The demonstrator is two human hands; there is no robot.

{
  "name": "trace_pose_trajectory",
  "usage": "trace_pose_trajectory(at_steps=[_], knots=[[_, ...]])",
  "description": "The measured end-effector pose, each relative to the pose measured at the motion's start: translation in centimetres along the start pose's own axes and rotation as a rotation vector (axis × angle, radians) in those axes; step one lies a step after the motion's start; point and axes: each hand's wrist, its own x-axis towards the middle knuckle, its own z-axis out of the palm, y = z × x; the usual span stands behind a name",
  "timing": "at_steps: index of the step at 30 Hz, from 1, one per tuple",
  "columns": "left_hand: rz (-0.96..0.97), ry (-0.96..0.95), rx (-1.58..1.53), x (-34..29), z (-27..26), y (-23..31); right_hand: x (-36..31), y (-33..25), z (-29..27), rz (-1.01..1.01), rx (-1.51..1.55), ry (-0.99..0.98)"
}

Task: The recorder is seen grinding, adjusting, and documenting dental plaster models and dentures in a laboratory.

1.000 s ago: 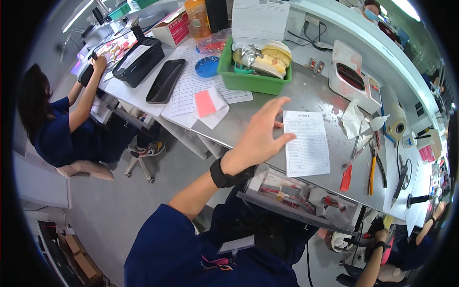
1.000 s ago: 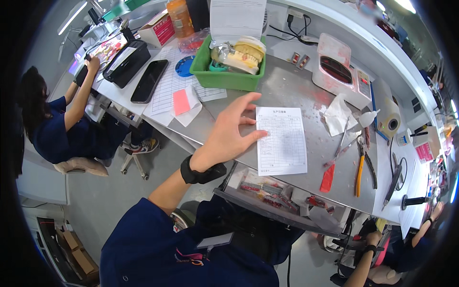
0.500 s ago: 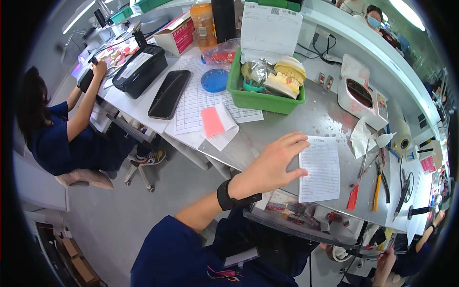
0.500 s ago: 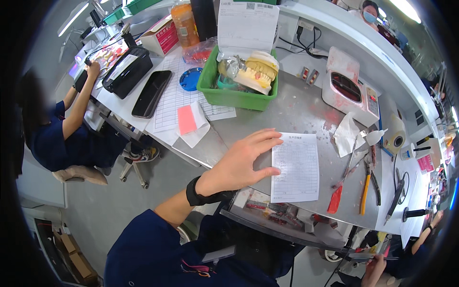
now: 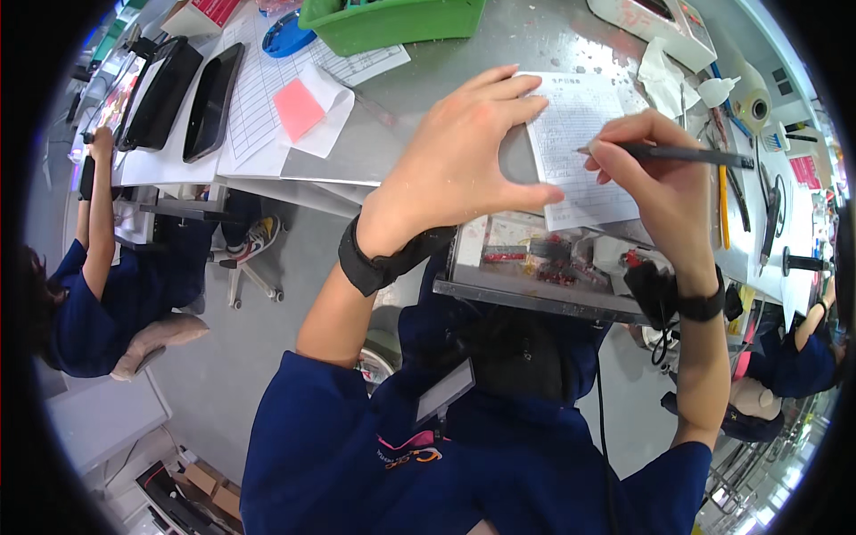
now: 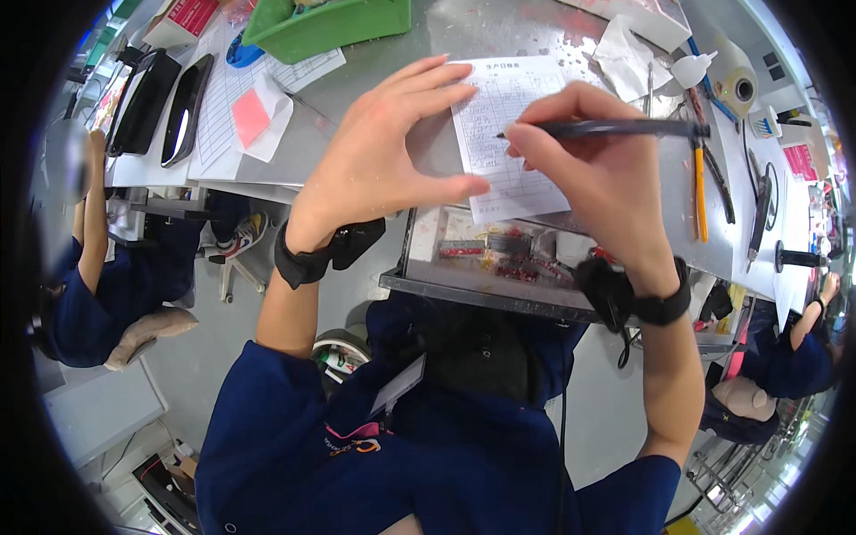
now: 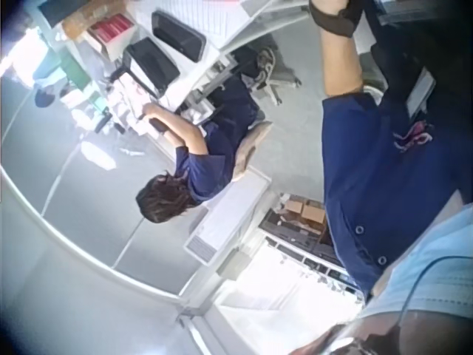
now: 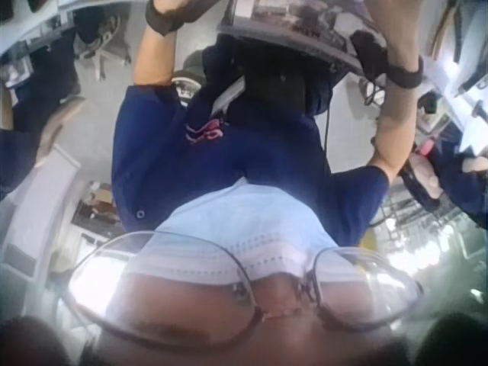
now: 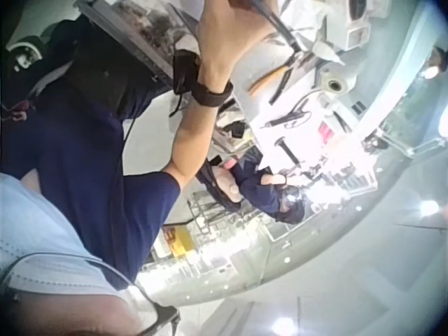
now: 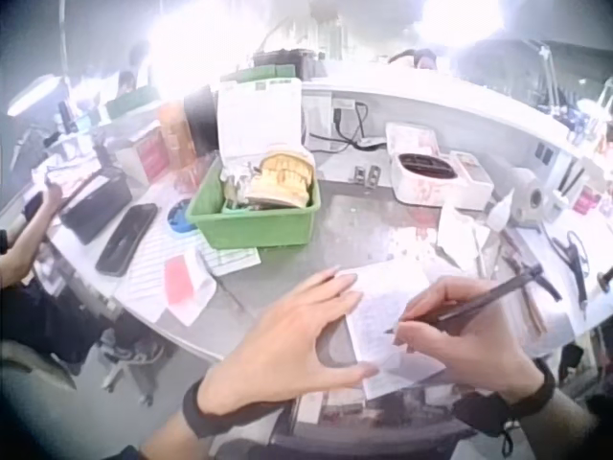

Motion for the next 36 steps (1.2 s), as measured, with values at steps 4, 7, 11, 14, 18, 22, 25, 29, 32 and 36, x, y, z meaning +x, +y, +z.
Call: trace_pose_trajectory(at_steps=[4, 7, 11, 14, 18, 22, 25, 29, 32, 36], knots=[[-0.009, -0.004, 0.008, -0.4, 0.0, 0.3, -0.6, 2.4, 1.0, -0.067, -0.037, -0.055], [0.002, -0.027, 0.003, -0.6, 0.0, 0.4, -1.0, 2.5, 1.4, -0.186, -0.137, -0.049], [-0.010, -0.030, 0.002, -0.7, -0.1, 0.3, -1.0, 2.6, 1.7, -0.232, -0.192, -0.057], [0.036, -0.002, 0.013, -0.5, 0.2, 0.1, -0.8, 2.6, 1.5, -0.173, -0.112, -0.052], [-0.007, -0.038, 0.018, -0.1, 0.0, -0.1, -0.4, 2.5, 1.6, -0.146, -0.132, -0.019], [0.019, -0.024, 0.001, 0.4, -0.1, -0.4, 0.0, 2.4, 1.2, -0.169, -0.162, -0.032], [0.047, -0.023, 0.021, 0.1, -0.9, -0.2, -0.2, 1.5, 1.9, -0.145, -0.094, 0.014], [-0.002, -0.097, -0.049, 0.0, -0.7, 0.2, -0.7, 2.3, 1.4, -0.194, -0.167, -0.017], [-0.026, -0.112, -0.087, -0.1, -0.3, 1.0, -1.3, 2.1, 1.1, -0.066, -0.077, 0.001], [-0.049, -0.127, -0.069, -0.2, -1.0, 1.1, -0.6, 2.1, 1.3, -0.103, -0.072, -0.065]])
